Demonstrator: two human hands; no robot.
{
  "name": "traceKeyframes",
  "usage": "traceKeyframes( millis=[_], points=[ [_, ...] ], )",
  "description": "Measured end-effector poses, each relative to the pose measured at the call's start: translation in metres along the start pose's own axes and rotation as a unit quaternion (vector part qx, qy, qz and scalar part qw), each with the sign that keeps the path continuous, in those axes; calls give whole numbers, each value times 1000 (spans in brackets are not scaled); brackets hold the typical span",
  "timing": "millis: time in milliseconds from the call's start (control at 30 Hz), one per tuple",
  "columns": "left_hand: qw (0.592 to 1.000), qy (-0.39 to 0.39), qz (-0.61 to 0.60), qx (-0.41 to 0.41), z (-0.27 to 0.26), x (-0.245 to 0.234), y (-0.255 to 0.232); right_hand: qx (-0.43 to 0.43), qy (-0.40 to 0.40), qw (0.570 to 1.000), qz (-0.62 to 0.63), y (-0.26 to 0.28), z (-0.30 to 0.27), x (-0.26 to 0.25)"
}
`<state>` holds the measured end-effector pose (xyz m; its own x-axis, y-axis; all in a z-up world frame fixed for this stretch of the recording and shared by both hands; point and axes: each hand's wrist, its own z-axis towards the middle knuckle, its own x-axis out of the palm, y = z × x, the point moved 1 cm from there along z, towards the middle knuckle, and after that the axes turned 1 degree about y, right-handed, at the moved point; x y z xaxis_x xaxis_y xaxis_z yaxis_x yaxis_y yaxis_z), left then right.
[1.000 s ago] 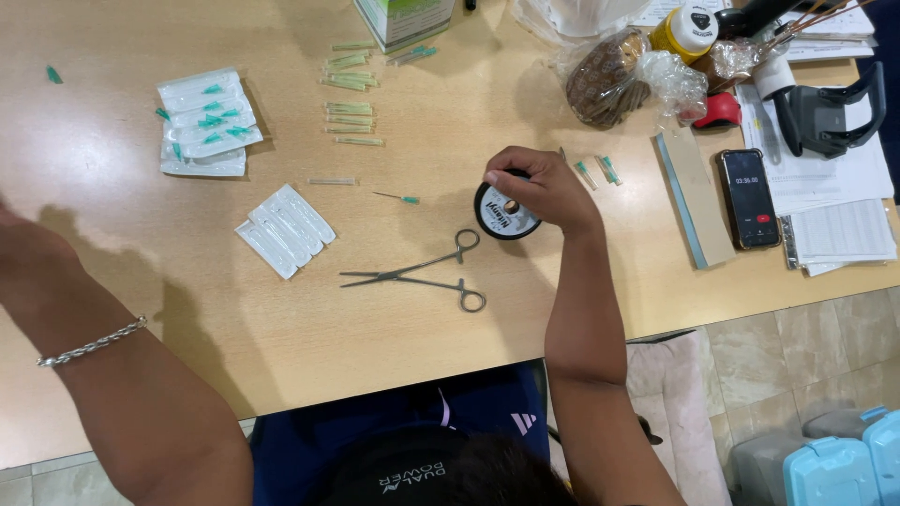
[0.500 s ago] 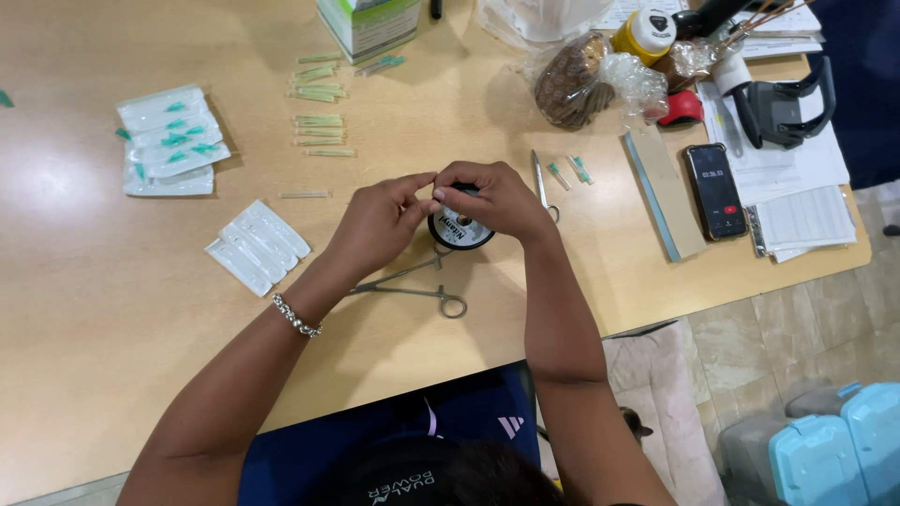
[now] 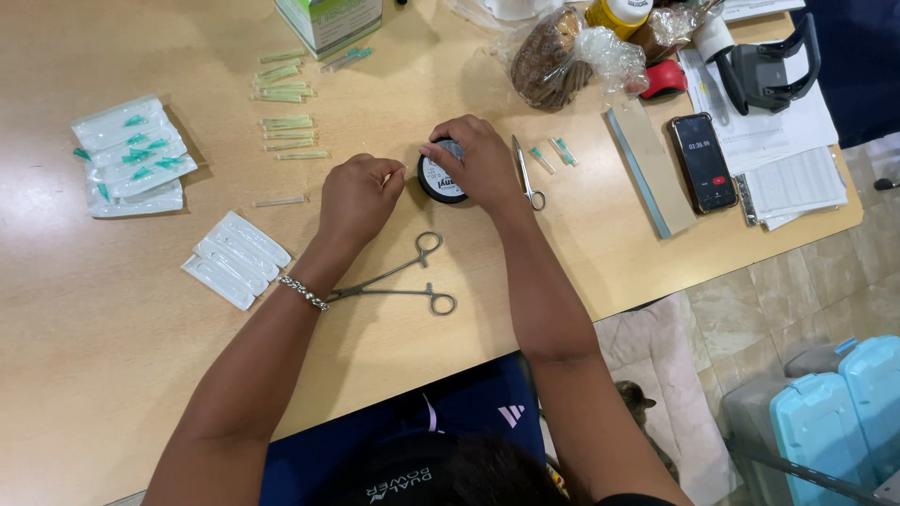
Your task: The person uses hemostats to thread a suture needle onto a surgical thread. They then handle a small plastic tube and a syringe cap, manipulating the components on a wooden table.
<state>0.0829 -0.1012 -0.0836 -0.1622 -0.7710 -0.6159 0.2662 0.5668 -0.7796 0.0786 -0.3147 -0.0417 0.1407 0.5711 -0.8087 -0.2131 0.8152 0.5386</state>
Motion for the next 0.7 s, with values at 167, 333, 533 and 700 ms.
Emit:
traceKeyframes(
  millis=[167,333,533,700],
  points=[
    [999,-5,36,18,0,-2,-3,-13,-39,992,-119,-3,-6,-20],
    [999,-15,34,2,-4,-3,-4,252,-17,947,-197,10,-60,-88],
    [997,-44,51,30,-7,-2,-5,342,25,915,-214,-41,-92,-54],
    [998,-47,45,25,-8,-2,-9,323,15,914,-247,-41,-89,-49]
  ],
)
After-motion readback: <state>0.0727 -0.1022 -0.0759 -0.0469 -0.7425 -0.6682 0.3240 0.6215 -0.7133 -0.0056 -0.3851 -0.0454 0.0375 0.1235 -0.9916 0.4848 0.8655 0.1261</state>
